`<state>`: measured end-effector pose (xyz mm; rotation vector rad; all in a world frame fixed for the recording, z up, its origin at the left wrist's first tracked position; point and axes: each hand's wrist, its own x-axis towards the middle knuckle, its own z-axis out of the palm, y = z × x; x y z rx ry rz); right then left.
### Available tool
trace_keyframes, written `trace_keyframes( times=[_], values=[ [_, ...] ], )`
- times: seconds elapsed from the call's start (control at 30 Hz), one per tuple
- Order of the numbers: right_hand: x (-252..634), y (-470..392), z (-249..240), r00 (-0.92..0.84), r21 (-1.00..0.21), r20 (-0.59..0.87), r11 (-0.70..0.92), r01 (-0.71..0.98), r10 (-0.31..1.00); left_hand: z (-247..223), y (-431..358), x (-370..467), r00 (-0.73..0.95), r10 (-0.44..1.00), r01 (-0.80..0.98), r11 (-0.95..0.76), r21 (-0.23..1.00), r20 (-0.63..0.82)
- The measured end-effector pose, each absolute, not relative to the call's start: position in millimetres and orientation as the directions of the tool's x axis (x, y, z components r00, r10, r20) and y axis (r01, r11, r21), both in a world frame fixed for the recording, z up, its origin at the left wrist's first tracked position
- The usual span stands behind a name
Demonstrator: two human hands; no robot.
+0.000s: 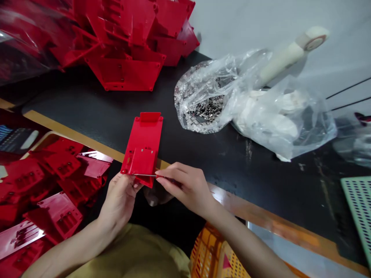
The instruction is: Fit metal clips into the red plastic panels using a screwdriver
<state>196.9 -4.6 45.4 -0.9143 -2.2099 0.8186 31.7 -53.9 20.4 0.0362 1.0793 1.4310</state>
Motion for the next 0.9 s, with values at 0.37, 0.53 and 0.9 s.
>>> trace_keyframes(
  times=[0.37,0.53,0.9],
  values=[
    [192,12,52,-0.674,-0.667,0.295,0.651,0.363,0.678,21,-53,30,-0.227,0.784,-0.741,0.246,0.625,-0.578],
    [194,12,48,-0.715,-0.505,0.328,0.755,0.419,0.617,20,-52,30,-0.245,0.765,-0.731,0.258,0.632,-0.595],
    [188,9,46,-0.661,-0.568,0.369,0.721,0.396,0.653,17,-57,28,-0.194,0.818,-0.763,0.221,0.608,-0.542]
  ],
)
